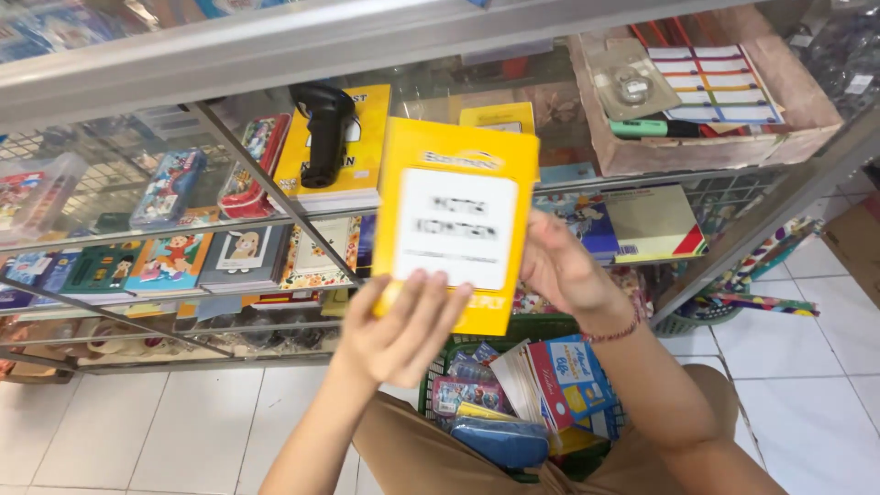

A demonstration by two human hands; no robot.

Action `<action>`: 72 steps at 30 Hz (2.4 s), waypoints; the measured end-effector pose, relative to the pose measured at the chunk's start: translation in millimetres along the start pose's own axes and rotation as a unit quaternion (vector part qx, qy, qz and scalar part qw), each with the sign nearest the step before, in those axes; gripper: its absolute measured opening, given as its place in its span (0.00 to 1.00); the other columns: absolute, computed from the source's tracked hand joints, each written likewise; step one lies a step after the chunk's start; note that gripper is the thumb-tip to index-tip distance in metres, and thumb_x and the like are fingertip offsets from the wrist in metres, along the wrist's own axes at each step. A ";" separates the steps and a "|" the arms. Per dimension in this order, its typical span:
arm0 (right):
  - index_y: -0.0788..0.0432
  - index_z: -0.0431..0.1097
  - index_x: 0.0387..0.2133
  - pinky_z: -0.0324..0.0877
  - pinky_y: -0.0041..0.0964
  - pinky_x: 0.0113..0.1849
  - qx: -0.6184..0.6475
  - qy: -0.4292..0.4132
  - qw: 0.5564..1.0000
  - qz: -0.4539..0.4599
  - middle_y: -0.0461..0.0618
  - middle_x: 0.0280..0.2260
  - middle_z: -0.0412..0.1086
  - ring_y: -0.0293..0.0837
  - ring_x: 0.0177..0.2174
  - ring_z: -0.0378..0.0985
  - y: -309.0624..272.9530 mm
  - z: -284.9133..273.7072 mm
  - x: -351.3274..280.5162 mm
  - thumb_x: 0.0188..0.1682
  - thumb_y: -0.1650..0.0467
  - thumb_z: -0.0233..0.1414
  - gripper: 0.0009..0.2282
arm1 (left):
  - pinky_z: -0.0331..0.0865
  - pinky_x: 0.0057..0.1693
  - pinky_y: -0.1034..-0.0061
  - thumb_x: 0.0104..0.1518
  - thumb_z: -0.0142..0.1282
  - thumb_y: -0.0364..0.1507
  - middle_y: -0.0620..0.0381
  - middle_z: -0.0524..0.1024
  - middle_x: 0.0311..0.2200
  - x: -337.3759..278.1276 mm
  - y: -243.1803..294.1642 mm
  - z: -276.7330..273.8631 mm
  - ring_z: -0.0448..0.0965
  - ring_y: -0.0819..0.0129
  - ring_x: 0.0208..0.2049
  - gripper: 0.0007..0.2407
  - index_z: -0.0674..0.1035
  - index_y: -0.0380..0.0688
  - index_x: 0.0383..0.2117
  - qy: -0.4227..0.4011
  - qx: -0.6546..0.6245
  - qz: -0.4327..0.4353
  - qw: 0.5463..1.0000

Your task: Organizing stationery items and cleaning glass display cases in a grocery store aisle.

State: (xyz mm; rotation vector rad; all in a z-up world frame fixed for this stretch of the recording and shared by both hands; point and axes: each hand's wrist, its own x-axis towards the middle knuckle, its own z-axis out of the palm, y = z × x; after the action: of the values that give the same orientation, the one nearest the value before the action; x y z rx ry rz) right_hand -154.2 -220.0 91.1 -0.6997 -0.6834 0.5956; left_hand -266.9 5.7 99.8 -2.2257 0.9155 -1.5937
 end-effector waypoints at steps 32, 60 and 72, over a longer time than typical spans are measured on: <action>0.72 0.63 0.58 0.66 0.48 0.55 -0.743 0.163 0.645 -0.076 0.67 0.57 0.66 0.63 0.55 0.70 10.9 -165.5 68.2 0.30 0.67 0.72 0.40 | 0.71 0.50 0.52 0.50 0.57 0.23 0.29 0.79 0.34 -63.3 -90.5 248.5 0.79 0.34 0.40 0.12 0.79 0.25 0.39 -0.094 -0.169 -0.578 0.793; 0.71 0.71 0.52 0.74 0.42 0.48 -0.704 0.171 0.689 -0.029 0.63 0.57 0.67 0.51 0.46 0.80 2.3 -191.8 71.1 0.36 0.65 0.70 0.31 | 0.73 0.53 0.61 0.61 0.49 0.25 0.42 0.73 0.41 -58.6 -34.8 262.5 0.75 0.50 0.47 0.16 0.74 0.23 0.51 -0.301 0.074 -0.444 0.841; 0.70 0.73 0.50 0.74 0.42 0.48 -0.700 0.171 0.693 -0.039 0.63 0.56 0.68 0.53 0.47 0.80 3.4 -190.7 68.0 0.34 0.65 0.72 0.31 | 0.56 0.67 0.48 0.61 0.55 0.42 0.31 0.67 0.61 -51.5 -27.2 210.9 0.63 0.37 0.63 0.25 0.74 0.35 0.59 -0.249 -0.148 -0.386 0.876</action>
State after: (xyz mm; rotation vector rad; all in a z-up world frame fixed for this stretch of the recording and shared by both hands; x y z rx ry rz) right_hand 27.1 -242.5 3.8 -2.1407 -0.7286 -0.3029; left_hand -74.5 26.9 -2.1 -3.2591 0.1028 -1.0054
